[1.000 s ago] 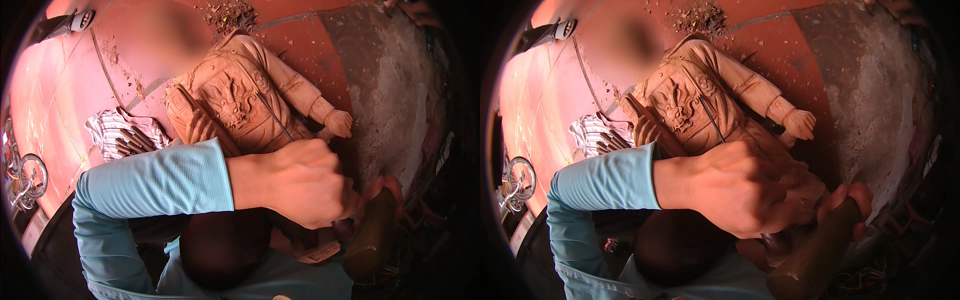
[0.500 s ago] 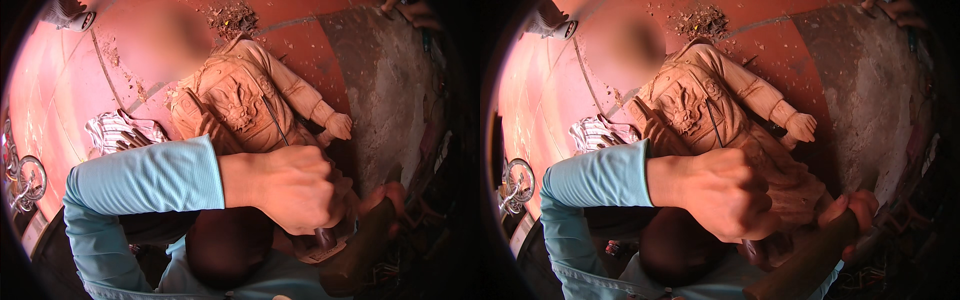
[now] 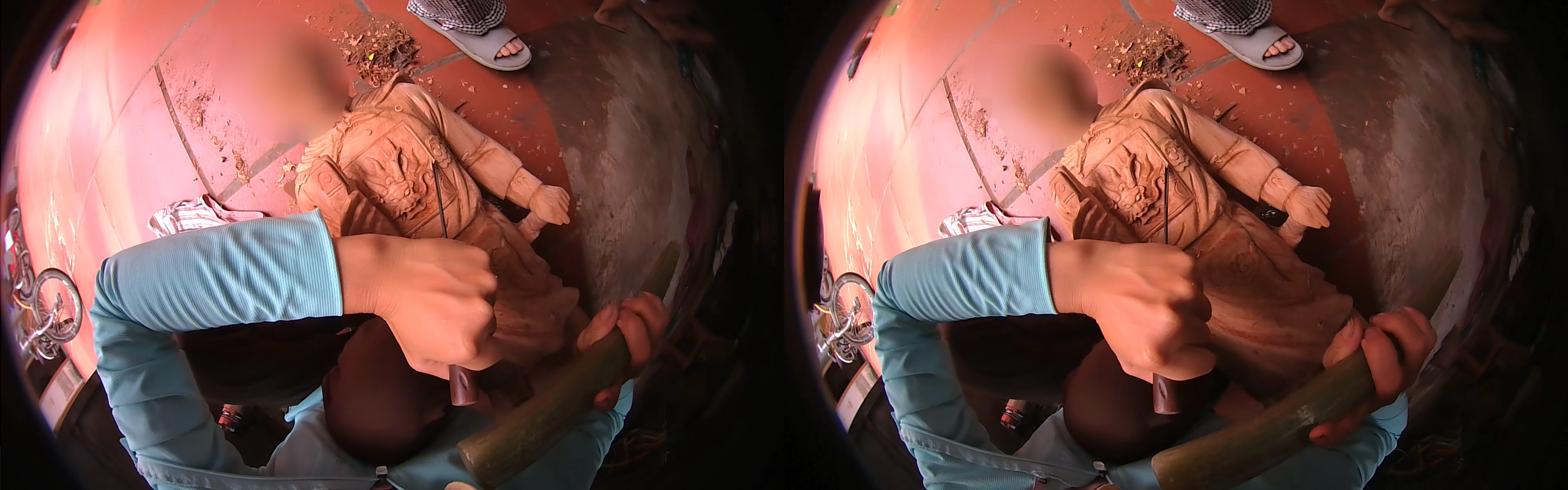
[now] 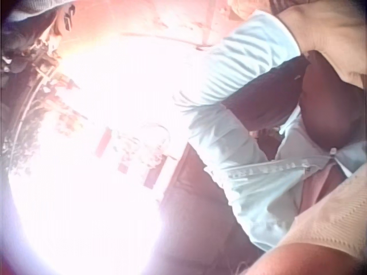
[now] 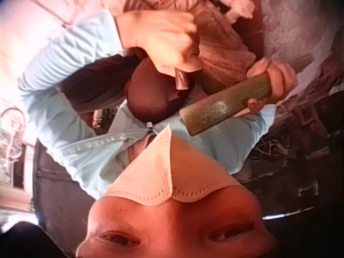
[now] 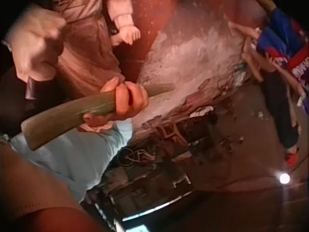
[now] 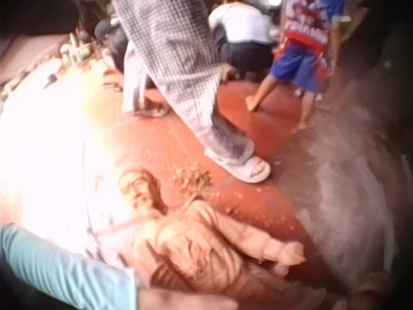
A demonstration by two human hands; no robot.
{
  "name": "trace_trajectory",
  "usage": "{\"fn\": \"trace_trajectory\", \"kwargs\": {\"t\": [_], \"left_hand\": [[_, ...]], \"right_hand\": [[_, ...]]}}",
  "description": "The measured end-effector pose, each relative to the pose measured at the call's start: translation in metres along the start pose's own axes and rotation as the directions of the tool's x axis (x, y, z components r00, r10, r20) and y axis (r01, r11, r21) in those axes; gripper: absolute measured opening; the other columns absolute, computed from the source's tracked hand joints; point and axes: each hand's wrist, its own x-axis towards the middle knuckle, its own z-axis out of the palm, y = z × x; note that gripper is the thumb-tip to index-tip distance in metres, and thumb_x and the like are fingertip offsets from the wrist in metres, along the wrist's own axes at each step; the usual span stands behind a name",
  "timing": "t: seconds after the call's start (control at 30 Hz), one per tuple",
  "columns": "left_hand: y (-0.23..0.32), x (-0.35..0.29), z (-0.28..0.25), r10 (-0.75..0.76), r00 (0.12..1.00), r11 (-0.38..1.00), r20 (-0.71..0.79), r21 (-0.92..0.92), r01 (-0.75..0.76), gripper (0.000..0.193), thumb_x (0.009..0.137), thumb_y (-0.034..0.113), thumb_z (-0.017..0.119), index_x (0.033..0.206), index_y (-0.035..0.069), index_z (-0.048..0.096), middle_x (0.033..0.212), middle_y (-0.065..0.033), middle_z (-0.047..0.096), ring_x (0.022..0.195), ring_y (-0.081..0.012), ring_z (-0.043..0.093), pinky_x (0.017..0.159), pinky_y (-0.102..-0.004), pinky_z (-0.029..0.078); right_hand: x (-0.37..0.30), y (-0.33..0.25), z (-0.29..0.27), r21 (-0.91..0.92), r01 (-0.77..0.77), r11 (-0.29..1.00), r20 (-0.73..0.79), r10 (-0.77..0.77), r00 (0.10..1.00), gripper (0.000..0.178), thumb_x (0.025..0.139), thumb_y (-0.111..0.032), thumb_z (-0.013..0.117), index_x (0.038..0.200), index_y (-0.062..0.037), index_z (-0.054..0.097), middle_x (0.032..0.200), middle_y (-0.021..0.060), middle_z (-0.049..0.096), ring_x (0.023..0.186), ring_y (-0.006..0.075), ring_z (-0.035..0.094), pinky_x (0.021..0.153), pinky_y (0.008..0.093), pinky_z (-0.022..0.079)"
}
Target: The person carves a wooden statue of a figure using a chisel and a mallet. They repeatedly strike the chisel to shape the wood, focusing on the torso and clothing details of the sculpture.
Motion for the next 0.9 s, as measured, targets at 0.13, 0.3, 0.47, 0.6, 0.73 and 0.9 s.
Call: {"fn": "trace_trajectory", "kwargs": {"t": [0.13, 0.3, 0.47, 0.6, 0.73, 0.9], "left_hand": [[0.001, -0.003, -0.005, 0.027, 0.998, 1.0, 0.049, -0.012, -0.026, 0.024, 0.065, 0.025, 0.06, 0.056, 0.013, 0.04, 0.049, 0.0017, 0.042, 0.044, -0.016, 0.053, 0.032, -0.0312, 0.036], [0.006, -0.007, -0.002, -0.062, 0.986, 0.998, 0.157, -0.022, 0.067, 0.029, 0.068, 0.034, 0.06, 0.055, 0.011, 0.047, 0.044, -0.0035, 0.051, 0.047, -0.0253, 0.059, 0.038, -0.0369, 0.043], [-0.002, 0.001, 0.013, 0.177, 0.981, 0.98, 0.079, 0.077, -0.183, 0.025, 0.065, 0.026, 0.06, 0.056, 0.014, 0.04, 0.052, 0.0047, 0.044, 0.049, -0.0124, 0.052, 0.039, -0.0272, 0.038], [-0.01, 0.041, 0.035, -0.051, 0.977, 0.946, -0.206, 0.303, 0.113, 0.024, 0.066, 0.032, 0.06, 0.074, 0.011, 0.05, 0.063, 0.0022, 0.05, 0.06, -0.0145, 0.054, 0.049, -0.0262, 0.043], [-0.022, 0.073, 0.067, -0.267, 0.903, 0.863, -0.336, 0.334, 0.379, 0.03, 0.068, 0.029, 0.061, 0.09, 0.01, 0.055, 0.071, -0.0008, 0.053, 0.064, -0.016, 0.056, 0.051, -0.0269, 0.045], [-0.063, 0.099, 0.086, -0.426, 0.754, 0.692, -0.5, 0.357, 0.627, 0.03, 0.069, 0.025, 0.062, 0.095, 0.011, 0.058, 0.073, -0.0026, 0.055, 0.064, -0.017, 0.062, 0.045, -0.0305, 0.045]], "right_hand": [[0.017, -0.004, -0.007, -0.068, 0.097, 0.993, 0.157, -0.085, 0.984, 0.096, 0.076, 0.014, 0.053, 0.139, -0.0477, 0.016, 0.088, 0.0075, 0.048, 0.066, 0.0232, 0.051, 0.055, 0.0403, 0.045], [0.005, -0.004, 0.002, 0.057, 0.083, 0.995, 0.099, -0.088, 0.991, 0.093, 0.077, 0.011, 0.053, 0.138, -0.0501, 0.018, 0.09, 0.0067, 0.049, 0.069, 0.0236, 0.051, 0.058, 0.0428, 0.045], [-0.012, 0.004, 0.007, 0.122, 0.048, 0.991, 0.017, -0.05, 0.999, 0.075, 0.085, 0.001, 0.051, 0.131, -0.0537, 0.031, 0.094, 0.0064, 0.051, 0.074, 0.0262, 0.051, 0.06, 0.0446, 0.044], [-0.028, 0.011, 0.027, 0.279, -0.055, 0.959, -0.12, 0.091, 0.989, 0.071, 0.083, 0.007, 0.054, 0.136, -0.0346, 0.033, 0.095, 0.01, 0.051, 0.074, 0.027, 0.052, 0.061, 0.045, 0.044], [-0.05, 0.024, 0.04, 0.208, -0.401, 0.892, -0.142, 0.433, 0.89, 0.051, 0.085, 0.003, 0.059, 0.131, -0.0071, 0.04, 0.096, 0.0111, 0.054, 0.075, 0.0231, 0.052, 0.063, 0.0397, 0.045], [-0.111, 0.071, 0.052, 0.284, -0.871, 0.402, 0.27, 0.838, 0.475, 0.034, 0.083, -0.008, 0.068, 0.112, -0.0002, 0.053, 0.099, 0.0058, 0.059, 0.082, 0.0145, 0.056, 0.073, 0.0287, 0.048]]}}
